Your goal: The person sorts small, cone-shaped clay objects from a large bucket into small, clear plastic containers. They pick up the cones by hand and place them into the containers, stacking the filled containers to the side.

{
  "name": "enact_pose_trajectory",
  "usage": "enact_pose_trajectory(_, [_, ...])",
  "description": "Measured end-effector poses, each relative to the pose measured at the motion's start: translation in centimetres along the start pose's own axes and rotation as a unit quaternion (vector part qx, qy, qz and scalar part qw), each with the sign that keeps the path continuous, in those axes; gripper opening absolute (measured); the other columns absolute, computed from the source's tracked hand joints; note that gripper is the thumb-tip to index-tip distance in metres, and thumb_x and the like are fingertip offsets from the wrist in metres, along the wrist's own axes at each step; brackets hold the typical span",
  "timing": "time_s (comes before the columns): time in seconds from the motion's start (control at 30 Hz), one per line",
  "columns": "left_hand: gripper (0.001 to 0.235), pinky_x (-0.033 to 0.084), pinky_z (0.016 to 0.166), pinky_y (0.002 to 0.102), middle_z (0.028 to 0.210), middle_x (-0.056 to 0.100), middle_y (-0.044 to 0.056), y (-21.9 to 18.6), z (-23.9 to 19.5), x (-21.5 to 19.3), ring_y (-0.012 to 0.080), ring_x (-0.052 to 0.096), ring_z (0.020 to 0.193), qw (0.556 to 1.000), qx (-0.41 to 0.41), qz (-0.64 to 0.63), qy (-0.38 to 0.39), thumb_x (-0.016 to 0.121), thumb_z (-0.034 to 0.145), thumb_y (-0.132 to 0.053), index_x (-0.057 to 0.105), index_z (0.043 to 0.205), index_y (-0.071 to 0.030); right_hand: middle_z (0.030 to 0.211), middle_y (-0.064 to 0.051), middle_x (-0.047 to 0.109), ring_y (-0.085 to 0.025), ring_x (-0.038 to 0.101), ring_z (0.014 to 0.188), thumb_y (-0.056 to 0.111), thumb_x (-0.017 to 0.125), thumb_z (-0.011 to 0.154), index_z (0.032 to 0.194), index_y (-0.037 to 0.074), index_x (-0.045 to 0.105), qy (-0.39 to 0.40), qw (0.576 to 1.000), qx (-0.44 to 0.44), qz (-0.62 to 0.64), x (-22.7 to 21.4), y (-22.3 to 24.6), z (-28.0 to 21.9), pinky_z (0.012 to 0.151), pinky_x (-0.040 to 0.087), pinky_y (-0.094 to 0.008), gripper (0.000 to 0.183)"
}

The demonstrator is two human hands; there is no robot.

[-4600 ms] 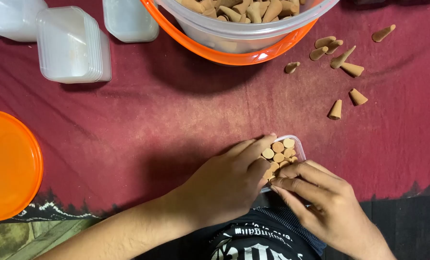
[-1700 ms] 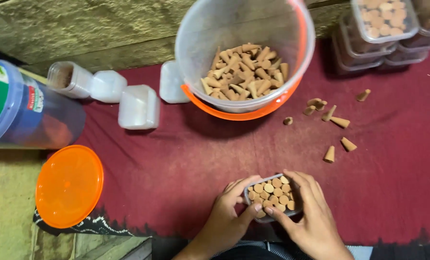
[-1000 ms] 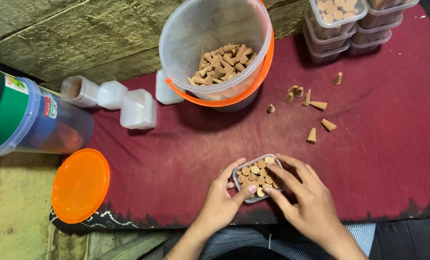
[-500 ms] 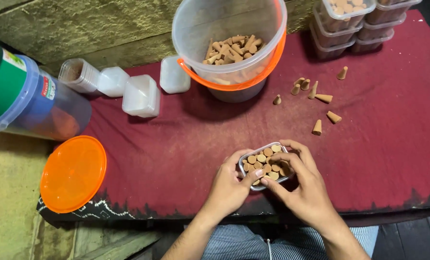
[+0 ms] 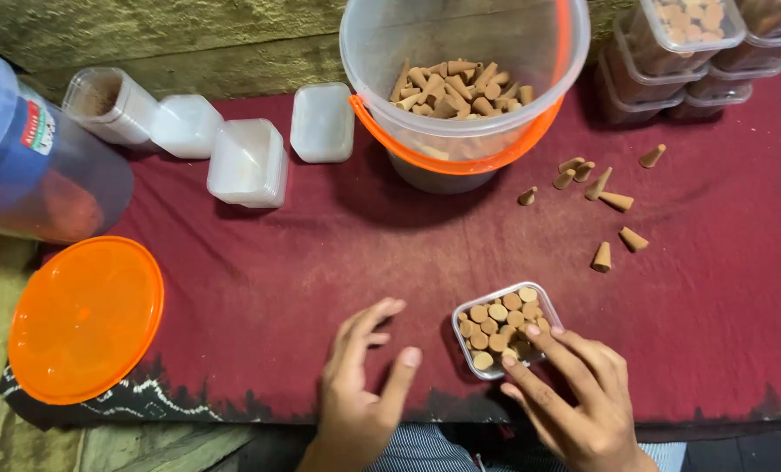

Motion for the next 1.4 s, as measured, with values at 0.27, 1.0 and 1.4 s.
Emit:
enact_pose_trajectory(0.27, [0.031,0.052,0.102,0.043,0.119,0.070,0.015,2.3,6.6,-7.7,0.0320,0.065,0.109,0.949,0.151,0.246,-0.125,0.068,0.096,-0.013,0.064,0.124,0.001,0.117,0.008,0.074,-0.020,0.065,0.111,0.029,0.067,0.097,0.110,0.029,0.076,-0.040,0.996,-0.032,-0.078,3.4,-1.3,-3.5,0.095,0.042,-0.036,0.016])
enact_pose_trajectory(1.0, [0.002,0.052,0.068,0.047,0.087,0.060,0.013,10.4,20.6,1.5,0.0347,0.060,0.080,0.800,0.288,0.526,0.020,0.060,0.084,-0.004,0.062,0.083,-0.003,0.124,-0.002,0.069,-0.025,0.067,0.123,0.030,0.076,0.089,0.116,0.031,0.070,-0.046,0.998,0.024,-0.038,2.5,-0.4,-1.6,0.106,0.042,-0.044,0.027])
enact_pose_trajectory(1.4, [0.010,0.051,0.056,0.054,0.086,0.064,0.014,11.1,23.7,-0.4,0.0397,0.063,0.077,0.820,0.194,0.531,0.088,0.057,0.078,0.008,0.061,0.080,-0.002,0.149,-0.017,0.054,-0.036,0.060,0.135,0.026,0.080,0.082,0.132,0.020,0.065,-0.043,0.990,0.073,0.113,1.2,-2.1,-1.4,0.106,0.051,-0.043,0.052])
Point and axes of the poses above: each hand's wrist, its own z-axis towards the middle knuckle, its own x-axis out of the palm, y = z × x, the point moved 8 cm from there along z, towards the middle knuckle
